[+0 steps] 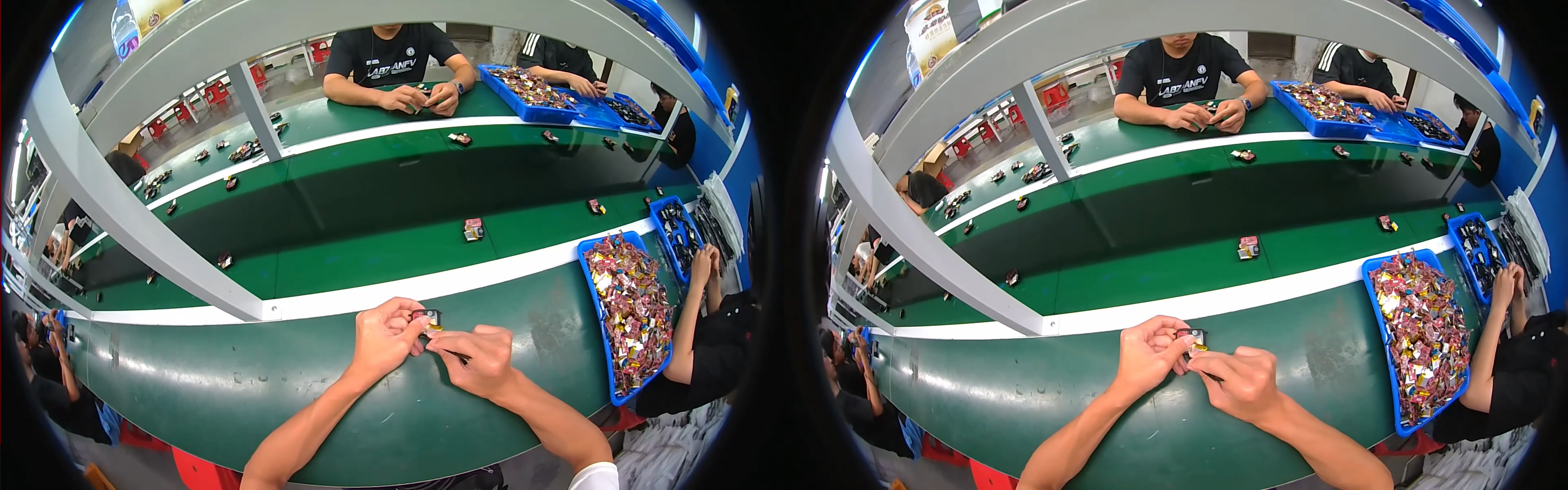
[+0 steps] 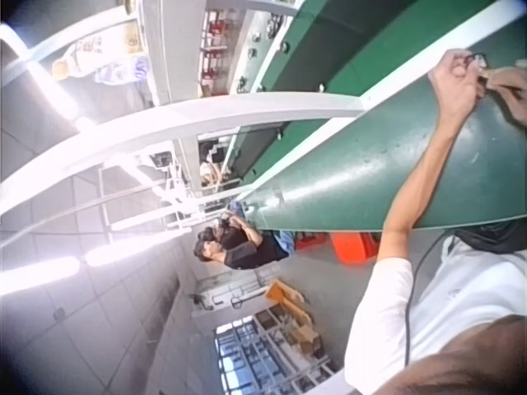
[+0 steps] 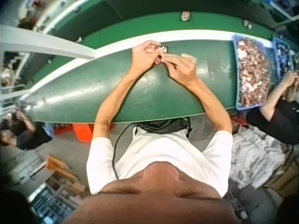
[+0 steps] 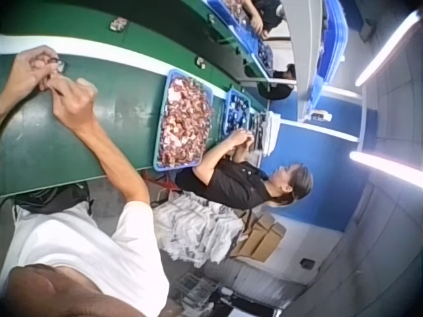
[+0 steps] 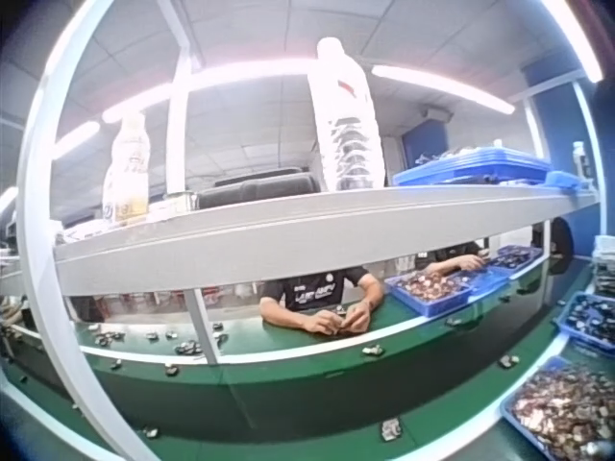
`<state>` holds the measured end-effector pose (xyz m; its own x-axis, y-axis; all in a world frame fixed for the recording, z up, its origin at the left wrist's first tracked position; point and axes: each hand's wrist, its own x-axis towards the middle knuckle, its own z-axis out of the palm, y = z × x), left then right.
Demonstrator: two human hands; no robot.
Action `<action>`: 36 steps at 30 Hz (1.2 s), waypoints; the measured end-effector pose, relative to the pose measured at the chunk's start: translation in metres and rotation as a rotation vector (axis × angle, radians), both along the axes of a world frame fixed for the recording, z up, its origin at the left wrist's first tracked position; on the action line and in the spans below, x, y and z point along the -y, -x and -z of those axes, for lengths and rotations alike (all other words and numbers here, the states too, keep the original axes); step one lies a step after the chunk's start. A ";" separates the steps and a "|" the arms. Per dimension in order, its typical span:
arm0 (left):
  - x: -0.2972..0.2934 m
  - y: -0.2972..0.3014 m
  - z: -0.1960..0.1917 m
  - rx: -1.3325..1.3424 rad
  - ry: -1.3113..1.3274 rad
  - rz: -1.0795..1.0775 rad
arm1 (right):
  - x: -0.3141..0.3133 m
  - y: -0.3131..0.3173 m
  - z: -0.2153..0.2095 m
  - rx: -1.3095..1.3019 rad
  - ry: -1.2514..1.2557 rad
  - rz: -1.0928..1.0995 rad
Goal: The recorder is assembling small electronic components on a factory production line.
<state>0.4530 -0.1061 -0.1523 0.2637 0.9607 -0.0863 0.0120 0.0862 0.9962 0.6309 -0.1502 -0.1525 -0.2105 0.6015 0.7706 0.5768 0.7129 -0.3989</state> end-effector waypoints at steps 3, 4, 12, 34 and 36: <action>-0.005 0.000 0.001 0.005 -0.009 -0.039 | -0.003 -0.002 -0.001 -0.104 0.017 -0.003; -0.011 0.003 0.000 -0.021 -0.020 -0.073 | -0.005 -0.002 -0.004 -0.107 0.009 0.003; -0.115 0.062 -0.004 -0.406 -0.237 -0.527 | -0.008 -0.011 -0.001 -0.243 0.021 0.081; -0.192 -0.096 -0.026 -1.011 -0.403 0.213 | -0.008 -0.007 0.007 -0.185 0.065 0.065; -0.191 -0.085 -0.022 -1.009 -0.389 0.177 | -0.009 -0.006 0.007 -0.204 0.064 0.073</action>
<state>0.5384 0.0845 -0.1302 0.3794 0.9244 -0.0392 0.8188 -0.3157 0.4795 0.6374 -0.1415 -0.1592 -0.0084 0.6587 0.7523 0.5288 0.6415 -0.5557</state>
